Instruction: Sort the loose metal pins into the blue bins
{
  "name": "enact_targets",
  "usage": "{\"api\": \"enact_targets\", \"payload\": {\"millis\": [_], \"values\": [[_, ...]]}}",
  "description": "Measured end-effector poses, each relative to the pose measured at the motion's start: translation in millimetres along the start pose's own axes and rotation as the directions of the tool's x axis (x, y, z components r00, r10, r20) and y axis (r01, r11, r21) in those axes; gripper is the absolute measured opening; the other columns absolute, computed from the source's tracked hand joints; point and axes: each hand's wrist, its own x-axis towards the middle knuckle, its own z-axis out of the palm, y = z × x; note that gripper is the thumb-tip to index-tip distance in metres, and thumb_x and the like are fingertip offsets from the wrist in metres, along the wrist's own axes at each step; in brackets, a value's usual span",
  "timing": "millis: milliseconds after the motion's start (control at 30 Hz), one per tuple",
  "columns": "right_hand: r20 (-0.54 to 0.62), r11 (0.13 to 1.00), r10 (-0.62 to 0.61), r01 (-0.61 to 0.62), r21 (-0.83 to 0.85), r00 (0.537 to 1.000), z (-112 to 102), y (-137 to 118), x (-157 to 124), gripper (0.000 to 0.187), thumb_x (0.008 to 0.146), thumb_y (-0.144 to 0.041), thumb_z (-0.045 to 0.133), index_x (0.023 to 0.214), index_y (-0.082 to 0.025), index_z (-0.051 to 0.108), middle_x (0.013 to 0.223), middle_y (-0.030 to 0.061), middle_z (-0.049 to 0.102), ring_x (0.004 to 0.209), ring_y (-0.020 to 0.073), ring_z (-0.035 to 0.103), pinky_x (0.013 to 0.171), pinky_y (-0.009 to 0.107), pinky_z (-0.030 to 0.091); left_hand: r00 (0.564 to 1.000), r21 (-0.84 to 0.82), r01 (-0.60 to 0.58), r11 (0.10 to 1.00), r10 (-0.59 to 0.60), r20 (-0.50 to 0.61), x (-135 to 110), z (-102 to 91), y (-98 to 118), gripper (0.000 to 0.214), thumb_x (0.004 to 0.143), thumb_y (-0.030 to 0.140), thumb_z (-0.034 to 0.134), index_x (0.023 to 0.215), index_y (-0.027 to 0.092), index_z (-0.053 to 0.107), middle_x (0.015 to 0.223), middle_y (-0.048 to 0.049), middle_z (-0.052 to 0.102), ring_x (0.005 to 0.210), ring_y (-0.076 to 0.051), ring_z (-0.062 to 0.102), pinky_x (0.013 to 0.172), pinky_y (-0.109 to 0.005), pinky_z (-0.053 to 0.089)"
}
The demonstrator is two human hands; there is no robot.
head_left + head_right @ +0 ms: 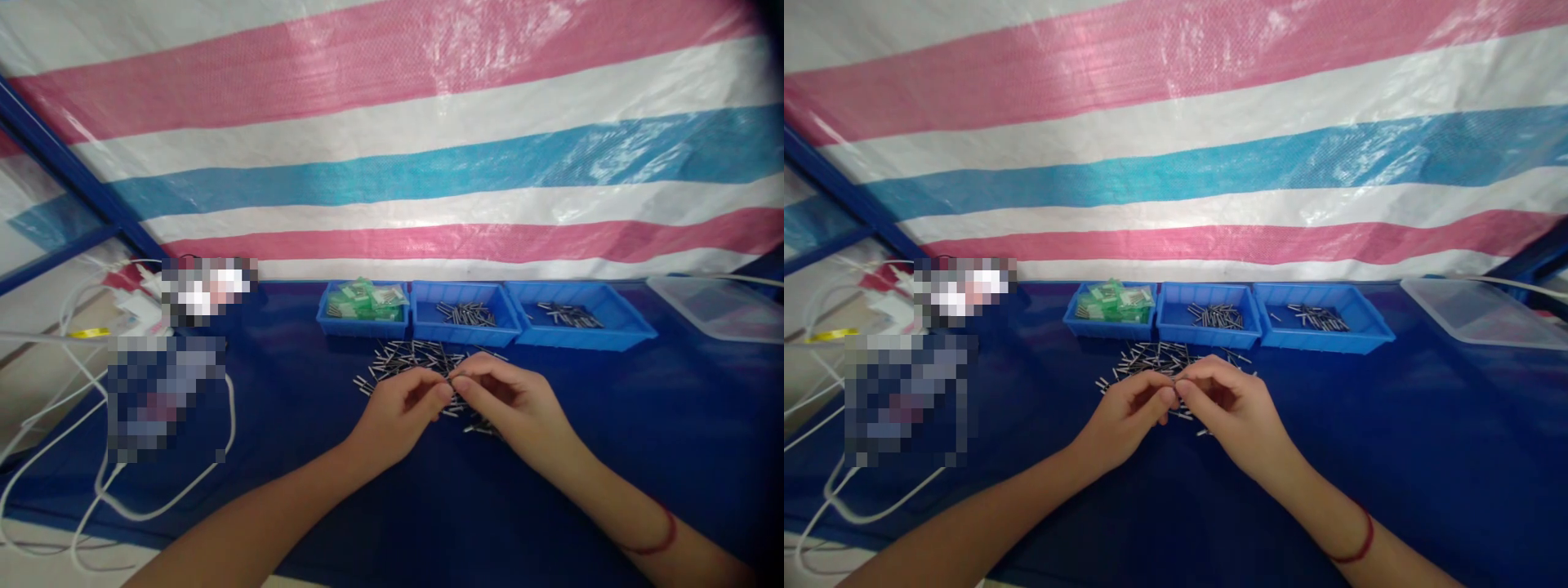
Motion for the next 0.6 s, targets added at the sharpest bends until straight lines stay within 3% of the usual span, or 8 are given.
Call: {"api": "enact_targets", "payload": {"millis": [200,367,533,600], "values": [[0.015,0.993,-0.066,0.067,-0.1,0.998,0.2,2.3,-3.9,0.007,0.081,-0.029,0.063,0.081,-0.023,0.068,0.079,0.0036,0.063,0.072,0.0174,0.06,0.058,0.027,0.048,0.998,0.158,-0.054,0.986,0.056,-0.005,-1.8,-1.7,1.3,0.026,0.087,0.039,0.056,0.093,0.016,0.066,0.077,-0.0012,0.062,0.067,-0.012,0.054,0.063,-0.022,0.041],[0.045,0.972,-0.148,0.154,-0.18,0.988,-2.0,2.0,-2.8,0.009,0.083,-0.025,0.061,0.085,-0.025,0.069,0.082,0.0047,0.064,0.076,0.0185,0.061,0.06,0.029,0.048,0.993,0.175,-0.084,0.981,0.097,-0.067,-1.2,-2.5,1.7,0.019,0.084,0.034,0.061,0.089,0.016,0.064,0.081,-0.0023,0.062,0.071,-0.013,0.056,0.065,-0.023,0.043],[0.024,0.974,-0.1,0.103,-0.2,0.995,0.7,-1.0,0.5,0.011,0.082,-0.027,0.061,0.081,-0.023,0.07,0.078,0.0044,0.066,0.072,0.0174,0.061,0.058,0.028,0.047,0.982,0.246,-0.116,0.962,0.148,-0.116,0.8,-7.4,2.6,0.017,0.081,0.033,0.063,0.084,0.016,0.061,0.079,-0.0014,0.059,0.067,-0.012,0.053,0.063,-0.023,0.043],[0.025,0.985,-0.048,0.052,-0.167,0.999,1.0,-0.7,1.9,0.013,0.08,-0.03,0.062,0.076,-0.021,0.07,0.074,0.0034,0.065,0.066,0.0155,0.059,0.057,0.027,0.046,0.978,0.271,-0.123,0.955,0.163,-0.132,1.9,-10.4,2.4,0.018,0.082,0.034,0.062,0.09,0.017,0.061,0.081,-0.0012,0.058,0.069,-0.012,0.054,0.064,-0.023,0.043]]}}
